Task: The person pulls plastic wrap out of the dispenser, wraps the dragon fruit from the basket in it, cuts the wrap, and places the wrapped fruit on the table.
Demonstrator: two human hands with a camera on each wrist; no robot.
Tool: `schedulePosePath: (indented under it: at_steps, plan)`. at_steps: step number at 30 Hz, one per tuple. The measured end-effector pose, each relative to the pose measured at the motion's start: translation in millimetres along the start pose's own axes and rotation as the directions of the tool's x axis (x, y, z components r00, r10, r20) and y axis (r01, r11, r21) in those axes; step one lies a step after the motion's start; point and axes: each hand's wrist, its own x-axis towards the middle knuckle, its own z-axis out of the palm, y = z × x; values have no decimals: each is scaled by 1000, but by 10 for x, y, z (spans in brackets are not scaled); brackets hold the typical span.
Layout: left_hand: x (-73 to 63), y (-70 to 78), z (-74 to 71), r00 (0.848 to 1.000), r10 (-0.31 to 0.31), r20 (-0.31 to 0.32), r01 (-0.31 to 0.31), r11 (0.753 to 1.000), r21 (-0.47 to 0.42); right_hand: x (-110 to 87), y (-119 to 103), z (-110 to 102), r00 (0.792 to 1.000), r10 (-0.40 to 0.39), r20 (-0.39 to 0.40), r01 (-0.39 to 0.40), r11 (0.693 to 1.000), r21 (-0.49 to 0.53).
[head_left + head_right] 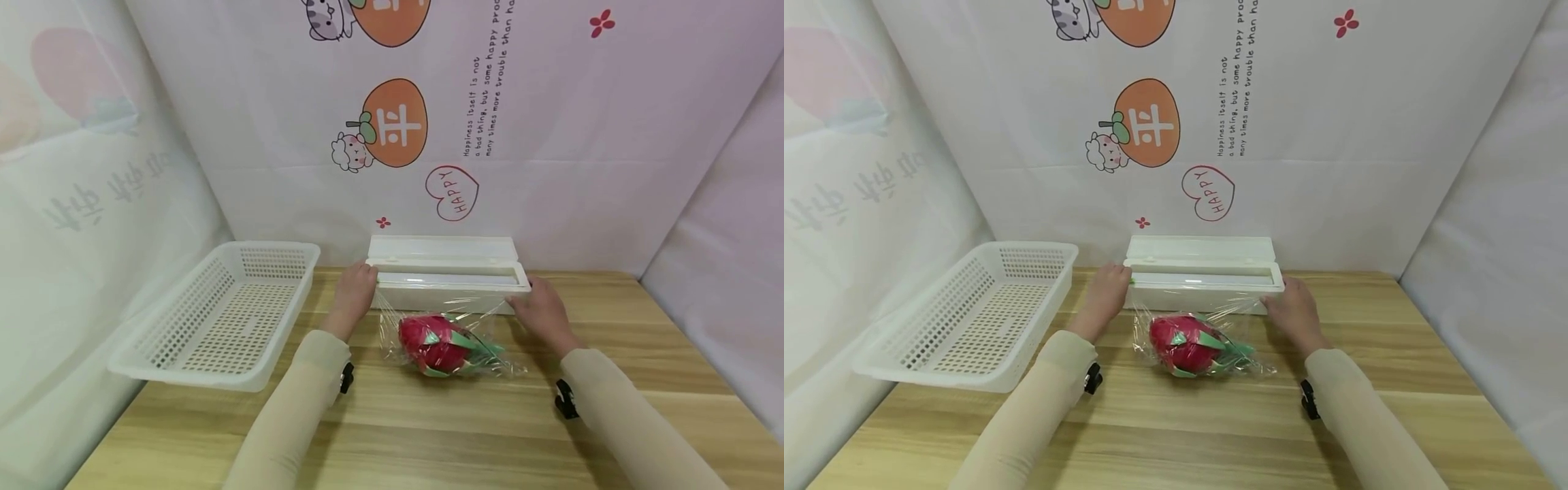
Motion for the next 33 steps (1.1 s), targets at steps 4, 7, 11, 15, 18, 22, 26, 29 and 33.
schedulePosePath:
  at_steps: [4,7,11,15,18,22,26,29,33]
  plan:
    - [-30,-57,-2,1000,-1,9,1,1000,14,-8,1,-5,1000,1,-14,-1,1000,-1]
    - [-49,-84,-12,1000,2,21,-3,1000,12,-1,12,2,1000,4,-22,-4,1000,-2]
    - [-58,-94,-22,1000,-2,30,1,1000,18,13,24,18,1000,7,-19,-7,1000,1]
    - [-66,-93,-21,1000,-14,26,13,1000,28,13,24,24,1000,6,-18,-6,1000,0]
    - [-75,-98,-12,1000,-22,20,21,1000,20,4,15,25,1000,4,-13,-4,1000,4]
    - [-82,-107,9,999,-28,19,28,1000,0,-5,7,13,1000,0,-4,0,1000,0]
    - [-96,-129,38,1000,-21,-8,21,999,-23,-8,3,6,1000,-5,-1,5,1000,-5]
    - [-106,-144,56,999,-13,-50,11,999,-41,-12,4,3,1000,-3,-3,3,1000,-1]
    - [-116,-156,74,997,-13,-75,9,998,-61,-10,12,1,1000,0,-1,0,1000,3]
